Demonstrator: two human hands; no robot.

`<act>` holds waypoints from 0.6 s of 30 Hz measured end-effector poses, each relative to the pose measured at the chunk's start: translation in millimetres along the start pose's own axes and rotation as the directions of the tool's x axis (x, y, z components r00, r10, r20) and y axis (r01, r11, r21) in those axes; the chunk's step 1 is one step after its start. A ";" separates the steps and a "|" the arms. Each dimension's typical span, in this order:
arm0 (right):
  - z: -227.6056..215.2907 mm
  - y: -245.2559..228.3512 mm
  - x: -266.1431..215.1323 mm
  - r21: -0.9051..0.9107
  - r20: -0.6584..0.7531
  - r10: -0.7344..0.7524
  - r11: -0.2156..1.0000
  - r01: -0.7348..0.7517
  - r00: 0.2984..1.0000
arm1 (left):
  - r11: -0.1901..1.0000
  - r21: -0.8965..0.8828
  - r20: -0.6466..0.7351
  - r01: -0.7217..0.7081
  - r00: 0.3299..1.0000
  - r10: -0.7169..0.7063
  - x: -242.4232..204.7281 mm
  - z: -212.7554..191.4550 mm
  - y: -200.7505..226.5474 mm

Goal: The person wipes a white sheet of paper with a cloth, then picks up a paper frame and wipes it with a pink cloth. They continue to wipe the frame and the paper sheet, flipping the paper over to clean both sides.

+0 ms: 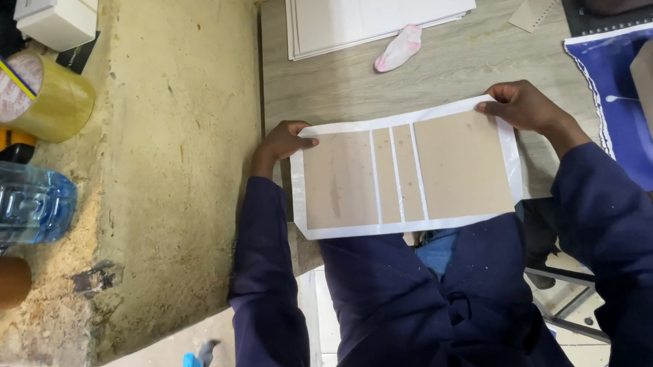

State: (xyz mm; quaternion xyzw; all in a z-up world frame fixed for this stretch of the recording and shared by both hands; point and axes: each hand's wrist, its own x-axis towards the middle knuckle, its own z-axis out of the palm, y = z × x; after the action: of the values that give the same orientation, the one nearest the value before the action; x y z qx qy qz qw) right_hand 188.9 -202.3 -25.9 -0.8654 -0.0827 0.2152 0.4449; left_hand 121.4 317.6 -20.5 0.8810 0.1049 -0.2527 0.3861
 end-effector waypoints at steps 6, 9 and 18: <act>5.3 67.4 68.8 -0.705 -0.126 -0.273 0.701 0.108 0.954 | 0.966 0.240 -0.318 -0.100 0.932 0.176 21.6 9.6 5.9; 10.7 33.6 58.2 -0.772 -0.101 -0.231 0.632 0.070 0.968 | 0.947 0.308 -0.341 -0.091 0.919 0.200 49.5 17.3 -14.6; 86.2 -70.3 78.1 -0.702 0.184 -0.239 0.647 0.297 0.954 | 0.860 0.491 -0.236 -0.142 0.928 0.288 97.1 52.4 8.5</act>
State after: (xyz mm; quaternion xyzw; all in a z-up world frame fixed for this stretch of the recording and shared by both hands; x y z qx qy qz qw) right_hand 223.6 -71.3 -36.7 -0.9394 -0.3040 0.1291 0.0918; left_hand 188.1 272.4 -96.4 0.9817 -0.0014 -0.0878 0.1692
